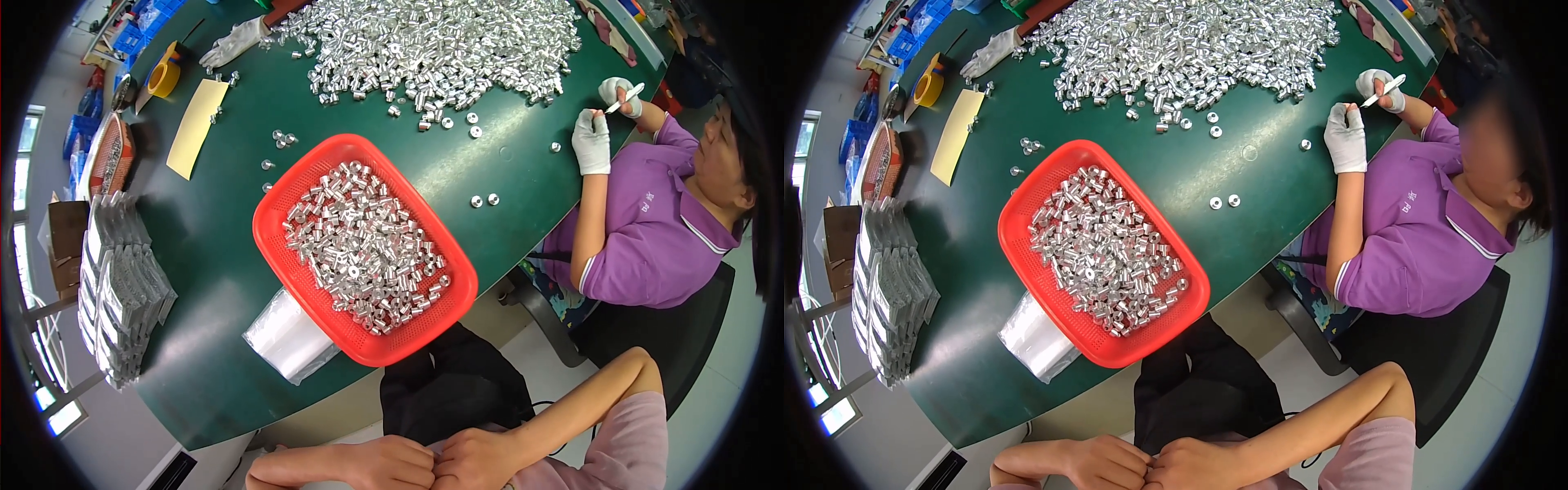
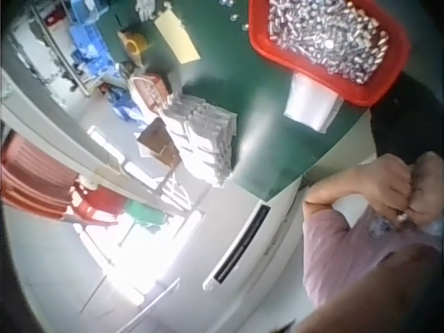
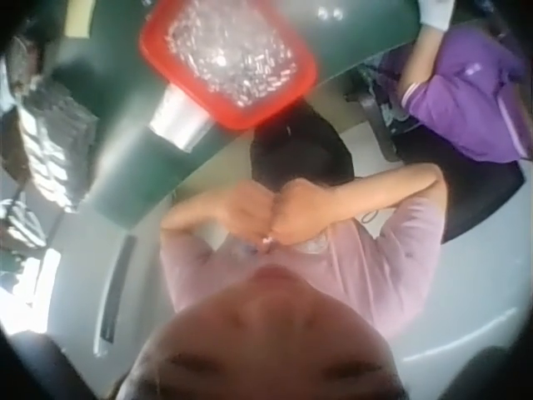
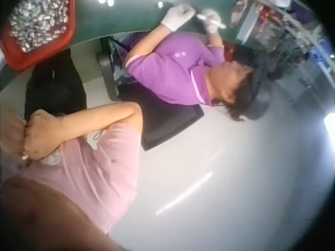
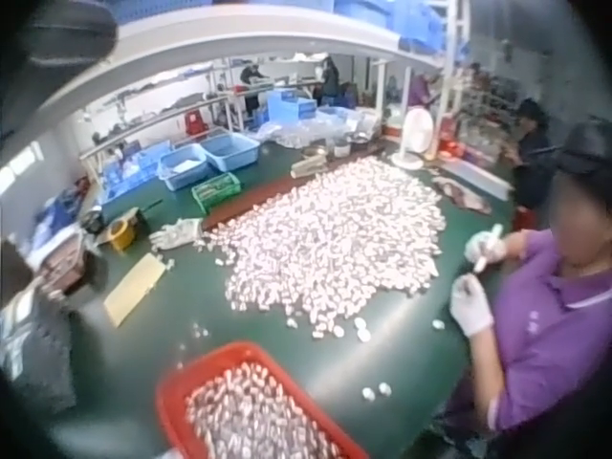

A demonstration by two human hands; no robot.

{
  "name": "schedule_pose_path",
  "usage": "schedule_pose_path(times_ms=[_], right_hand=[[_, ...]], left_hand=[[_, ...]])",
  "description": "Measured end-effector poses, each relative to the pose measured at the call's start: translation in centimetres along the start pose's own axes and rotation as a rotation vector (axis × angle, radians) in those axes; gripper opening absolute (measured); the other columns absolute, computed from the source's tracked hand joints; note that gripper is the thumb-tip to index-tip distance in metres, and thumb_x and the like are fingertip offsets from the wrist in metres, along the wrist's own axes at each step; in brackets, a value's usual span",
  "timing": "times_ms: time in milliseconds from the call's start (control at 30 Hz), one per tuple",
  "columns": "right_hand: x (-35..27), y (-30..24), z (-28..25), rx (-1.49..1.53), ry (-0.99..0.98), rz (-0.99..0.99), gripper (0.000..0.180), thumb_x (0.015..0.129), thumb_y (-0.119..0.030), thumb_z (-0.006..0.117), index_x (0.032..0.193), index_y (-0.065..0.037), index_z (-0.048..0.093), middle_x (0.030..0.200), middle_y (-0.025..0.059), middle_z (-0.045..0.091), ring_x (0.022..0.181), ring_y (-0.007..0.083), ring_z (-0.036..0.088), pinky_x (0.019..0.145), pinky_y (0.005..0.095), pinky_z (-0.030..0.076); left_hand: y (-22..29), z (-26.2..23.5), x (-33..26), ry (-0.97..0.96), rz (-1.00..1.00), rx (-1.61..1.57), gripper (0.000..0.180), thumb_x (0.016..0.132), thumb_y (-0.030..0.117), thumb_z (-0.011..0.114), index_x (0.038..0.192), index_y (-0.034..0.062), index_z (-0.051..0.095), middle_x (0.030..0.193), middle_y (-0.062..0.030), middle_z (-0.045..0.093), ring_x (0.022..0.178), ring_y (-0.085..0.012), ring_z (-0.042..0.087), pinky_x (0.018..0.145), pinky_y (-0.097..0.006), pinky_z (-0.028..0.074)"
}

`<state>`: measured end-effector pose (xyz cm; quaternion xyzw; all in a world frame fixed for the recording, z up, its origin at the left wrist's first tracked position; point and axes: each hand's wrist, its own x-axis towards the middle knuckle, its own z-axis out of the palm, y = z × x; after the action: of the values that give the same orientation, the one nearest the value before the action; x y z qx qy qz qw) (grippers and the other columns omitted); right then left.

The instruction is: The person assembles metal parts by hand, then places the assembled parts into a small plastic bag.

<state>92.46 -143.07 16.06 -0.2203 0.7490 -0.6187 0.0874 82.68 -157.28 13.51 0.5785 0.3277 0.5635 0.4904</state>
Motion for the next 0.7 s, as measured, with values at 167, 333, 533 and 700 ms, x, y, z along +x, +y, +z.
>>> schedule_pose_path(times_ms=[167, 333, 533, 700], right_hand=[[0.4, -0.3, 0.0, 0.118, 0.083, -0.103, 0.015, 0.06, -0.022, 0.056, 0.048, -0.014, 0.049, 0.044, 0.0025, 0.047, 0.038, 0.0203, 0.047, 0.035, 0.032, 0.036], [0.7, 0.1, -0.6, 0.048, 0.069, -0.08, 0.017, 0.062, -0.022, 0.056, 0.049, -0.013, 0.049, 0.044, 0.0032, 0.046, 0.037, 0.0211, 0.046, 0.035, 0.0323, 0.036], [0.3, 1.2, -2.4, 0.056, 0.337, 0.102, 0.024, 0.062, -0.02, 0.058, 0.047, -0.01, 0.042, 0.044, 0.0071, 0.041, 0.039, 0.025, 0.045, 0.036, 0.0344, 0.034], [-0.7, 0.7, -0.9, -0.123, 0.135, -0.031, 0.029, 0.065, -0.028, 0.056, 0.045, -0.011, 0.045, 0.044, 0.0042, 0.045, 0.039, 0.0208, 0.047, 0.035, 0.0315, 0.036]], left_hand=[[1.2, -1.0, 1.2, -0.501, -0.355, -0.046, 0.028, 0.067, 0.039, 0.061, 0.065, 0.0109, 0.056, 0.073, -0.008, 0.057, 0.062, -0.0275, 0.054, 0.053, -0.036, 0.042], [0.5, -0.1, -0.7, -0.2, -0.137, 0.065, 0.025, 0.065, 0.033, 0.065, 0.068, 0.0094, 0.056, 0.074, -0.009, 0.056, 0.062, -0.0281, 0.053, 0.051, -0.037, 0.04], [0.7, -2.8, 0.4, 0.146, -0.11, 0.179, 0.02, 0.073, 0.025, 0.06, 0.072, 0.0056, 0.054, 0.068, -0.0088, 0.05, 0.06, -0.0272, 0.05, 0.049, -0.035, 0.039], [0.9, -0.3, -0.1, 0.007, -0.138, 0.099, 0.017, 0.072, 0.023, 0.06, 0.072, 0.0069, 0.055, 0.068, -0.0094, 0.05, 0.061, -0.0277, 0.051, 0.05, -0.037, 0.04]])
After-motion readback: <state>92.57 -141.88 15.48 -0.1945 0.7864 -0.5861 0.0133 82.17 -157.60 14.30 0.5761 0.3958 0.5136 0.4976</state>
